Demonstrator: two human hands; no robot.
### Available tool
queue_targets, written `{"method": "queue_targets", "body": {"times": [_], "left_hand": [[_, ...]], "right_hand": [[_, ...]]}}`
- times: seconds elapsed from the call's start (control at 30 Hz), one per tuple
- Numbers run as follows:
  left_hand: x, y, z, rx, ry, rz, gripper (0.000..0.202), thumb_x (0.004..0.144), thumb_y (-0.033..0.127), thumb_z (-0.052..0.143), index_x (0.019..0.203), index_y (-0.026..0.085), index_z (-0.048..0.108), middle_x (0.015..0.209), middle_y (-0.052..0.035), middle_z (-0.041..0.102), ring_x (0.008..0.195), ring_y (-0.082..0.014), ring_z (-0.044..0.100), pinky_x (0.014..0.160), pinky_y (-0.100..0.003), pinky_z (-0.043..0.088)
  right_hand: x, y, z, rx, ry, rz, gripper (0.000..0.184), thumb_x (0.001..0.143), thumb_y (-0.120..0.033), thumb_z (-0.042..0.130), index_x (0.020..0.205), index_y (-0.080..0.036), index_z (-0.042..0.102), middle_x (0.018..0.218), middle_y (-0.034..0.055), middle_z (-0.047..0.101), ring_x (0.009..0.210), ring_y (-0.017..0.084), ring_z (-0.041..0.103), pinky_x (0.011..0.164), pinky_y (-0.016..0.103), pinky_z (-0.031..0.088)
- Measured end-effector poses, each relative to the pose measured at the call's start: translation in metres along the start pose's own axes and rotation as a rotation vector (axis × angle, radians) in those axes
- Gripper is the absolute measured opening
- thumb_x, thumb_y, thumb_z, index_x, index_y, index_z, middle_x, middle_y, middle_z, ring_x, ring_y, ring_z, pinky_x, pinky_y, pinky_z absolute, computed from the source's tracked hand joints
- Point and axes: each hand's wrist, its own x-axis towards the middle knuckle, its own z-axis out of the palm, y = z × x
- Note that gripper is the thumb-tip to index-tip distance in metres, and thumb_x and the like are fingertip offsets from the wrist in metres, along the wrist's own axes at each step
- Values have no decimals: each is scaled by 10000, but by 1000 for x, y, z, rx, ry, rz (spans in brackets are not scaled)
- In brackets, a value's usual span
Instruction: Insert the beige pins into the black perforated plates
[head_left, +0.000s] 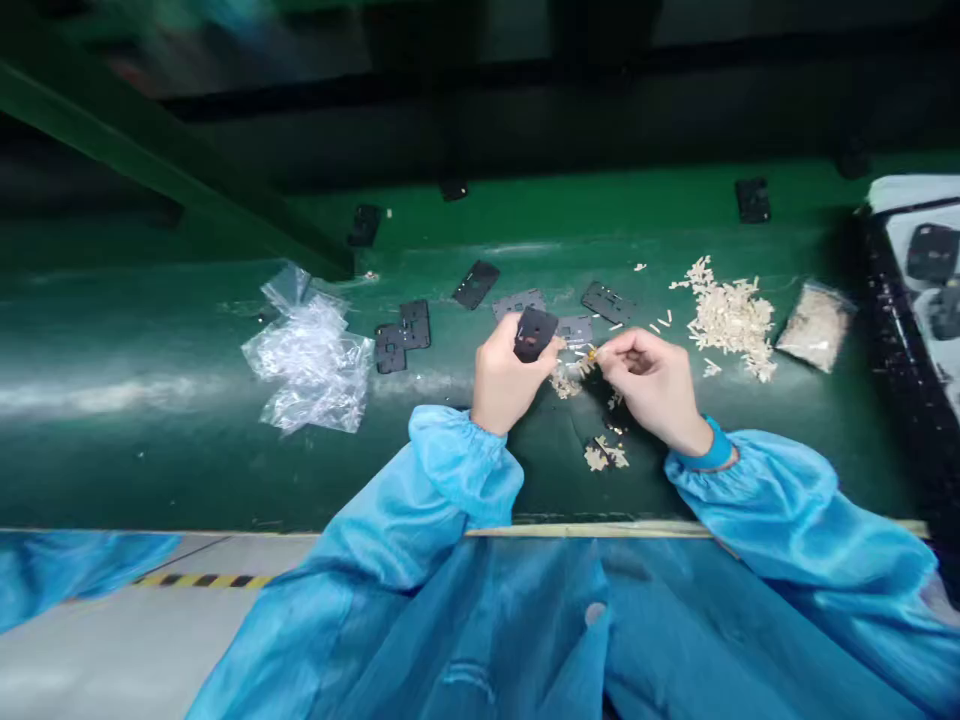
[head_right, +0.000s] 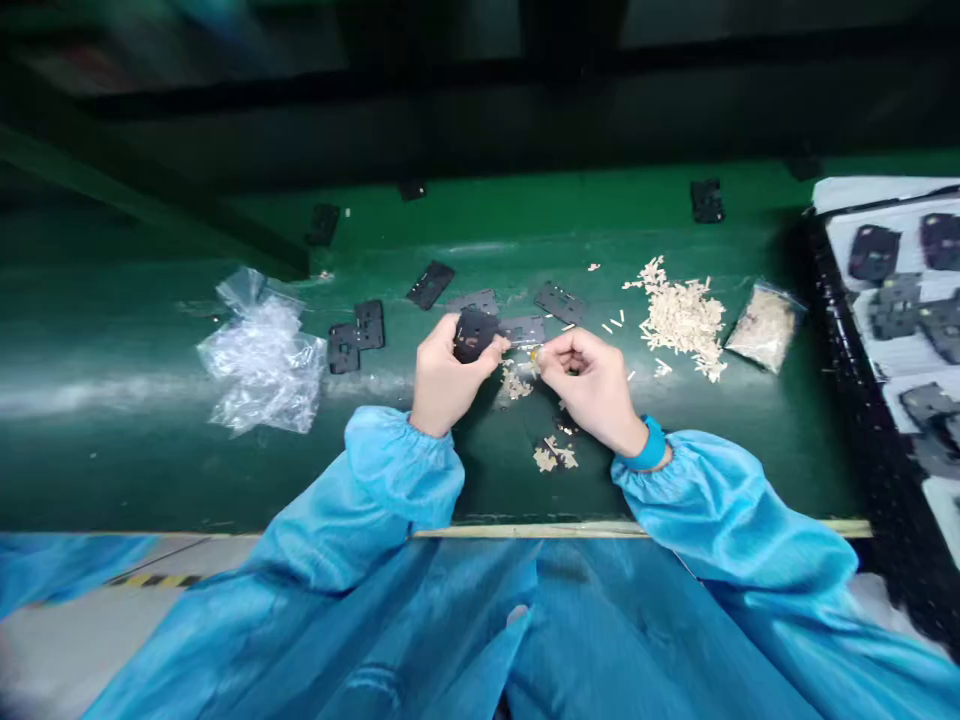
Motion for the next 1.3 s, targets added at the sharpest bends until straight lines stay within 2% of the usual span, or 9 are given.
{"method": "queue_targets", "body": {"times": [0.2,0.3,0.4,0.5,0.63,0.77,0.97,1.2,1.3], "left_hand": [[-2,-1,0,-16,-221,77,239,760,193,753,986,189,675,917,-4,712,845,-161,649,781,-271,492],[-2,2,-1,-179,-278,48,284,769,143,732,1042,174,657,1026,-34,737,945,-178,673,861,-291,512],[-2,5,-1,-311,-339,-42,220,809,232,757,991,162,655,969,-35,747,878,-166,680,814,-284,525],[-2,4,2,-334,-321,-76,222,780,248,787,931,156,654,865,-10,712,772,-139,640,723,-259,505],[-3,0,5,-347,-273,-107,209,766,227,771,915,155,643,797,15,657,691,-111,574,650,-239,471],[-3,3,4,-376,-266,-128,217,755,222,763,915,155,633,782,24,633,675,-97,552,631,-221,460],[-6,7,4,-386,-278,-124,209,757,205,756,911,161,621,790,21,664,681,-103,593,651,-224,501],[-8,1,-2,-113,-189,170,284,821,240,796,1057,193,645,901,1,746,785,-132,695,772,-251,542],[-4,-6,-8,-19,-116,468,398,823,376,827,1142,226,643,960,-10,764,837,-139,722,805,-260,549]], "right_hand": [[0,2,-1,17,-73,18,41,786,-197,715,776,-188,677,704,4,674,601,122,571,570,266,442],[0,4,-1,19,-98,25,55,815,-220,711,785,-187,678,751,17,684,625,126,577,589,278,445],[-1,4,-1,15,-111,14,76,833,-237,710,787,-187,674,759,21,679,633,132,580,592,286,452],[-2,3,0,-34,-122,-8,85,850,-231,700,784,-190,667,752,25,670,629,142,588,580,294,468],[-4,2,0,-257,-8,-248,20,881,-205,698,892,-200,682,858,43,665,652,142,579,583,304,498],[-7,4,-1,-414,6,-559,161,891,-139,694,1030,-219,683,951,66,696,808,179,647,654,317,539],[-10,3,4,-428,-12,-568,144,900,-115,658,979,-230,691,905,52,714,788,176,675,623,301,539],[8,1,-12,-387,145,-305,151,890,-132,626,759,-199,659,744,18,629,608,133,529,555,295,419],[13,2,-20,-355,6,-194,232,924,-219,648,694,-191,644,675,6,578,596,127,495,562,298,378]]}}
